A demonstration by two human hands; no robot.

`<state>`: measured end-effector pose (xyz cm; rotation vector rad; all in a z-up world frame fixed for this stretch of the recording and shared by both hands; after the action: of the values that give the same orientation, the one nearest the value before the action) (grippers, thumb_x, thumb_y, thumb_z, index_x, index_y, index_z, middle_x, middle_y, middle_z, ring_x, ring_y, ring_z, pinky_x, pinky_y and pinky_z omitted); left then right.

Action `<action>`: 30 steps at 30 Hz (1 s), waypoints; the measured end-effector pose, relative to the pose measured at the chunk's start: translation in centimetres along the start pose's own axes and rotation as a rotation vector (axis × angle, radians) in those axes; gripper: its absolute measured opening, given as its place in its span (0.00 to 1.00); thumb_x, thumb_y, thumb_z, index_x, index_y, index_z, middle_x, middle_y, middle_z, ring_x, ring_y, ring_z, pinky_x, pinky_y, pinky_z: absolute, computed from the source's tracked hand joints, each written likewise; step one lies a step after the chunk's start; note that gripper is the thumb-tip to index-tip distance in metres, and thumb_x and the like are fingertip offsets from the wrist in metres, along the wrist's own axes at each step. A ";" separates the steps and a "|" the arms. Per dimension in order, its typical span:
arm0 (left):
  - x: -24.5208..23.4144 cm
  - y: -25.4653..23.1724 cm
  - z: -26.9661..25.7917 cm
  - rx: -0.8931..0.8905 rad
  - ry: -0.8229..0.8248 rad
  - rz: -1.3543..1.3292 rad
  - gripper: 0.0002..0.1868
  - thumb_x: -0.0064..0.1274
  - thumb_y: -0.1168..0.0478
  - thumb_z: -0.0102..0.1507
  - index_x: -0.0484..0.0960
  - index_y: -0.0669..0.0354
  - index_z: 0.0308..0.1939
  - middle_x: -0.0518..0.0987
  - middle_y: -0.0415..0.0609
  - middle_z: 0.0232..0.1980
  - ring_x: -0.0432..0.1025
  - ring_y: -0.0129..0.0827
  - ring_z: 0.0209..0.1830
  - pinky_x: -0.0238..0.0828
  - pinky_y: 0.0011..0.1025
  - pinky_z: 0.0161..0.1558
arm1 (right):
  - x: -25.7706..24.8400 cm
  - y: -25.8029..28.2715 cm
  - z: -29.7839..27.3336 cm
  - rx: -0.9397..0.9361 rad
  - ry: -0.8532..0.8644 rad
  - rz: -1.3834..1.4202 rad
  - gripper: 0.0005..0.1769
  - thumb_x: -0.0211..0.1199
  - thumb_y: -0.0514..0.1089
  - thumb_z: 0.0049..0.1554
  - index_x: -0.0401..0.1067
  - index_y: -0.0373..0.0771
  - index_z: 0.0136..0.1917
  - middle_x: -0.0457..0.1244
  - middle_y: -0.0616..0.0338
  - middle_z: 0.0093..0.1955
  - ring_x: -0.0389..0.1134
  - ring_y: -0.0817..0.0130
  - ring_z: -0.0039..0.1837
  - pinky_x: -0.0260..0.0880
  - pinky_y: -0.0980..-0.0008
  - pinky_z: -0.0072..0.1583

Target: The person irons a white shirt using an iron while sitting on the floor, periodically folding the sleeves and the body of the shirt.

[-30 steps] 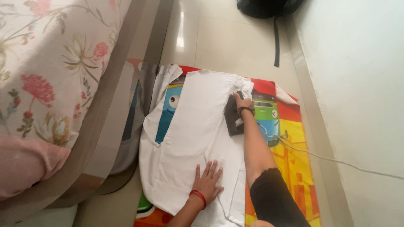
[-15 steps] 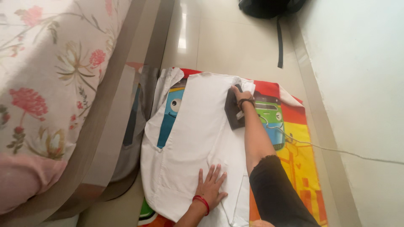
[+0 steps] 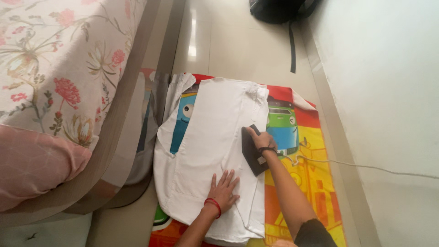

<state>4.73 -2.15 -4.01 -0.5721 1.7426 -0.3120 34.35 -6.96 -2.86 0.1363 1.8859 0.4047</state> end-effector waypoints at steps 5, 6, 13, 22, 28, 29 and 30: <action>-0.8 -0.3 -0.2 -0.014 0.042 0.009 0.38 0.46 0.44 0.68 0.52 0.45 0.79 0.39 0.45 0.85 0.30 0.38 0.84 0.20 0.57 0.77 | -1.0 -1.0 2.9 0.149 -0.078 0.149 0.56 0.50 0.88 0.49 0.76 0.37 0.62 0.67 0.39 0.63 0.68 0.43 0.66 0.67 0.49 0.65; -0.8 -0.4 -0.2 -0.015 0.046 0.007 0.38 0.46 0.44 0.68 0.52 0.45 0.79 0.39 0.45 0.85 0.30 0.38 0.84 0.20 0.57 0.77 | -1.1 -1.1 4.2 0.200 -0.120 0.184 0.56 0.50 0.88 0.50 0.74 0.36 0.64 0.66 0.38 0.64 0.67 0.42 0.67 0.66 0.49 0.66; -1.3 -0.5 -0.1 -0.034 0.079 -0.026 0.39 0.47 0.46 0.67 0.52 0.47 0.79 0.38 0.46 0.85 0.29 0.39 0.85 0.19 0.57 0.77 | -2.9 1.6 12.9 0.318 -0.079 0.352 0.53 0.50 0.86 0.54 0.80 0.31 0.50 0.73 0.49 0.40 0.75 0.60 0.39 0.73 0.60 0.47; -1.2 -0.7 0.1 -0.030 0.090 -0.026 0.39 0.47 0.46 0.68 0.51 0.47 0.80 0.37 0.47 0.85 0.28 0.41 0.85 0.18 0.58 0.77 | -4.3 3.7 16.0 0.345 -0.148 0.536 0.46 0.60 0.80 0.52 0.77 0.30 0.42 0.68 0.56 0.32 0.67 0.69 0.27 0.65 0.69 0.32; -1.1 -0.5 0.0 -0.034 0.099 -0.022 0.40 0.46 0.46 0.68 0.49 0.47 0.80 0.36 0.47 0.85 0.27 0.40 0.85 0.18 0.58 0.77 | -2.6 2.4 17.9 0.293 -0.070 0.554 0.47 0.62 0.80 0.52 0.75 0.28 0.48 0.67 0.54 0.33 0.64 0.68 0.27 0.66 0.67 0.31; -1.2 -0.7 0.1 -0.030 0.097 -0.022 0.40 0.46 0.46 0.68 0.49 0.47 0.80 0.36 0.47 0.85 0.27 0.40 0.84 0.18 0.58 0.77 | -2.1 2.2 17.8 0.286 -0.091 0.599 0.49 0.63 0.78 0.50 0.68 0.28 0.56 0.66 0.52 0.31 0.64 0.65 0.26 0.66 0.64 0.30; -1.2 -0.8 0.0 -0.022 0.095 -0.020 0.40 0.46 0.46 0.68 0.49 0.47 0.80 0.36 0.47 0.85 0.27 0.40 0.84 0.18 0.58 0.77 | -1.8 1.8 17.7 0.277 -0.111 0.643 0.53 0.65 0.77 0.48 0.60 0.28 0.63 0.65 0.49 0.29 0.64 0.63 0.25 0.67 0.62 0.29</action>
<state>5.04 -2.13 -2.58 -0.5987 1.8346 -0.3394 51.26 -2.04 -5.87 0.9461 1.7477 0.5487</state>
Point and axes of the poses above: each hand's wrist, its own z-axis towards the middle knuckle, its own x-axis out of the palm, y = z × x, the point moved 4 cm from there along z, towards the middle knuckle
